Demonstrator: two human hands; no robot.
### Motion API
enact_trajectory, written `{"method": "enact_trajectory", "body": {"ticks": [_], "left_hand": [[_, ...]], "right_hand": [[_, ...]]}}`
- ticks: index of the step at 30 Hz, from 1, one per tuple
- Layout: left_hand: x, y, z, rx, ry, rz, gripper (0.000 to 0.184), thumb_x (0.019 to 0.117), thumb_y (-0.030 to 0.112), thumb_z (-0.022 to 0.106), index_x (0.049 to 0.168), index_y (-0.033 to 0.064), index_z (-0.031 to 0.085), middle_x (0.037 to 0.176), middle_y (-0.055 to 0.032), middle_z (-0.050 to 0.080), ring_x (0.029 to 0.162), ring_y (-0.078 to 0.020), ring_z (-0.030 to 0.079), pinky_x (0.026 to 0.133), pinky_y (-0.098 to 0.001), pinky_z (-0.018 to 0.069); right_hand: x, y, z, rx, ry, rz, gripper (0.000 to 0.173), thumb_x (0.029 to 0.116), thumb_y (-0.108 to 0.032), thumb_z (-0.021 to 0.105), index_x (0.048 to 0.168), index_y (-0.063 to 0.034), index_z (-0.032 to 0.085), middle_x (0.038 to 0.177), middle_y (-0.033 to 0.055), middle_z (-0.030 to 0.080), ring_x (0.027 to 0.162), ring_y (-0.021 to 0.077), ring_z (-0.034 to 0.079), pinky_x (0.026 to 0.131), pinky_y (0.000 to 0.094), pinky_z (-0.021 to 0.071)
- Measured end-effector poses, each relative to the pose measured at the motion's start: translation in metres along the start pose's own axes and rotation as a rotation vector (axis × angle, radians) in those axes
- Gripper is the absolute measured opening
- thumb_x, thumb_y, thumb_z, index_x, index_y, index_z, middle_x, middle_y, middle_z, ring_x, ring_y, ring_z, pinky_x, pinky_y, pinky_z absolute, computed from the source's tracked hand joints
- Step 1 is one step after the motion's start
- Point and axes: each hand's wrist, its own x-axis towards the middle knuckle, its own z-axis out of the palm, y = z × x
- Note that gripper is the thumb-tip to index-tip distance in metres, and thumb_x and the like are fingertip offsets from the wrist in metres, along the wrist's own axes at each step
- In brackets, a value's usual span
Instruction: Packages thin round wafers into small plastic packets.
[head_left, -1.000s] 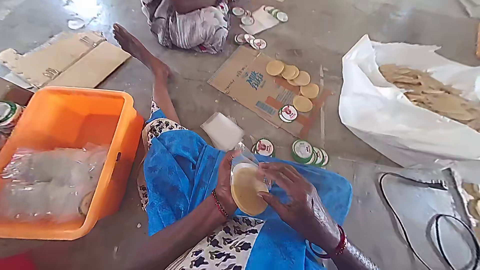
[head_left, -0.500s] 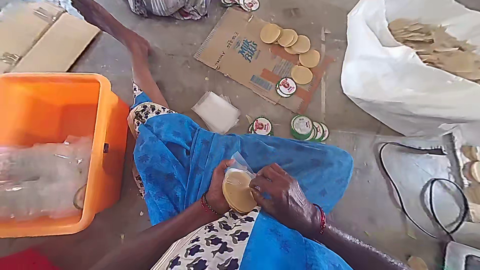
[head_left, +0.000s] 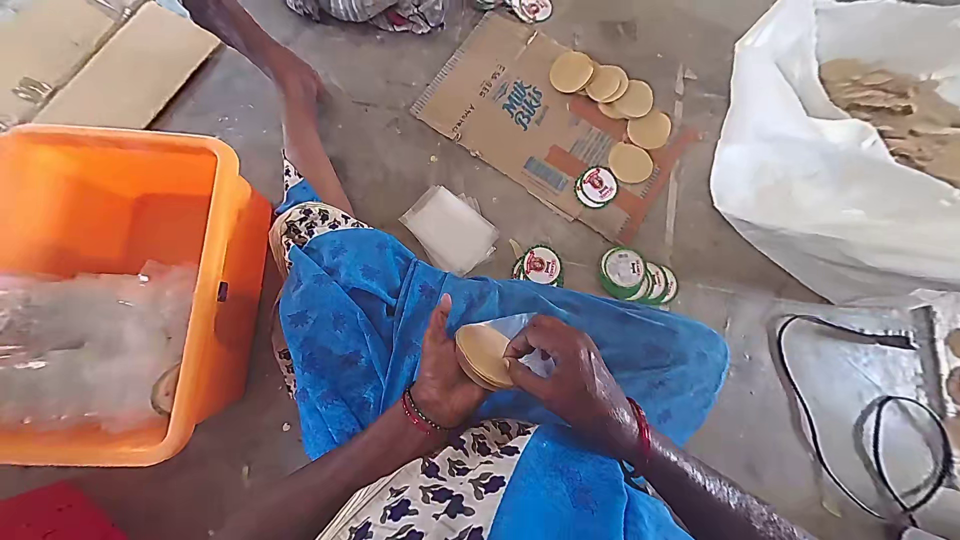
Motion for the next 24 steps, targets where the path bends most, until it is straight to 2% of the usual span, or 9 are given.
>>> {"method": "enact_trajectory", "body": {"ticks": [8, 10, 14, 16, 18, 19, 21, 22, 24], "left_hand": [[-0.004, 0.005, 0.012, 0.195, 0.152, 0.093, 0.055, 0.11, 0.049, 0.025, 0.117, 0.0043, 0.056, 0.094, -0.014, 0.067, 0.085, -0.0243, 0.069, 0.075, -0.0413, 0.0594], [0.001, 0.004, 0.014, 0.235, 0.252, 0.149, 0.051, 0.111, 0.045, 0.027, 0.118, 0.0015, 0.052, 0.09, -0.0119, 0.064, 0.076, -0.0205, 0.067, 0.069, -0.0365, 0.0583], [0.004, 0.0, 0.011, 0.299, 0.286, 0.242, 0.046, 0.1117, 0.041, 0.031, 0.126, 0.0019, 0.05, 0.109, -0.0112, 0.059, 0.086, -0.0177, 0.063, 0.073, -0.0324, 0.0549], [0.003, 0.004, 0.002, 0.407, 0.143, 0.305, 0.059, 0.1114, 0.046, 0.021, 0.122, 0.0002, 0.055, 0.108, -0.0099, 0.063, 0.095, -0.0169, 0.064, 0.083, -0.032, 0.0538], [0.006, 0.015, -0.017, 0.592, -0.171, 0.387, 0.078, 0.1071, 0.056, 0.011, 0.125, -0.0031, 0.059, 0.12, -0.0124, 0.066, 0.114, -0.0191, 0.063, 0.1, -0.0351, 0.0495], [0.009, 0.023, -0.026, 0.698, -0.352, 0.424, 0.079, 0.1041, 0.063, 0.019, 0.128, -0.0004, 0.06, 0.127, -0.0113, 0.065, 0.121, -0.0184, 0.06, 0.103, -0.0348, 0.0474], [0.012, 0.038, -0.036, 0.793, -0.629, 0.438, 0.074, 0.0925, 0.069, 0.054, 0.131, 0.0065, 0.062, 0.132, -0.0066, 0.065, 0.123, -0.0157, 0.058, 0.105, -0.0334, 0.0468], [0.013, 0.043, -0.037, 0.813, -0.717, 0.424, 0.07, 0.088, 0.063, 0.067, 0.132, 0.0091, 0.06, 0.131, -0.0032, 0.065, 0.123, -0.0138, 0.059, 0.106, -0.0331, 0.0475], [0.01, 0.042, -0.034, 0.819, -0.778, 0.434, 0.052, 0.0878, 0.035, 0.079, 0.13, 0.0101, 0.06, 0.124, 0.0026, 0.068, 0.117, -0.0091, 0.063, 0.105, -0.0315, 0.0509]], "right_hand": [[0.007, -0.006, 0.001, 0.087, 0.03, -0.06, 0.017, 0.0891, -0.025, 0.065, 0.088, -0.0101, 0.074, 0.086, 0.001, 0.069, 0.082, 0.0078, 0.063, 0.07, 0.0242, 0.0502], [0.008, -0.01, 0.0, 0.094, 0.018, -0.084, 0.018, 0.0885, -0.025, 0.065, 0.087, -0.0091, 0.073, 0.085, 0.0021, 0.069, 0.082, 0.0086, 0.064, 0.071, 0.024, 0.0511], [0.007, -0.01, 0.004, 0.102, -0.02, -0.054, 0.02, 0.0884, -0.026, 0.065, 0.086, -0.0082, 0.073, 0.084, 0.0036, 0.068, 0.08, 0.0106, 0.063, 0.069, 0.0256, 0.0509], [0.005, -0.015, -0.001, 0.213, -0.035, -0.041, 0.019, 0.0903, -0.025, 0.066, 0.088, -0.0076, 0.073, 0.086, 0.0016, 0.068, 0.08, 0.0054, 0.062, 0.07, 0.0202, 0.0501], [0.007, -0.016, -0.013, 0.427, -0.091, 0.042, 0.015, 0.0933, -0.022, 0.066, 0.09, -0.008, 0.072, 0.087, -0.0041, 0.067, 0.079, -0.0013, 0.062, 0.069, 0.0154, 0.0525], [0.01, -0.014, -0.019, 0.556, -0.119, 0.094, 0.012, 0.0938, -0.019, 0.065, 0.09, -0.0092, 0.071, 0.084, -0.0073, 0.067, 0.076, -0.003, 0.063, 0.068, 0.0153, 0.0537], [0.013, -0.011, -0.029, 0.807, -0.162, 0.192, 0.01, 0.0956, -0.015, 0.062, 0.09, -0.0114, 0.069, 0.079, -0.0091, 0.068, 0.073, -0.0016, 0.064, 0.069, 0.0176, 0.0543], [0.014, -0.009, -0.033, 0.905, -0.17, 0.238, 0.011, 0.0965, -0.013, 0.059, 0.091, -0.0117, 0.069, 0.079, -0.0079, 0.069, 0.074, -0.0002, 0.065, 0.071, 0.0189, 0.0562], [0.015, -0.004, -0.039, 1.048, -0.164, 0.317, 0.017, 0.0965, -0.009, 0.052, 0.094, -0.0094, 0.069, 0.083, -0.0021, 0.073, 0.076, 0.0044, 0.07, 0.072, 0.0223, 0.0604]]}}
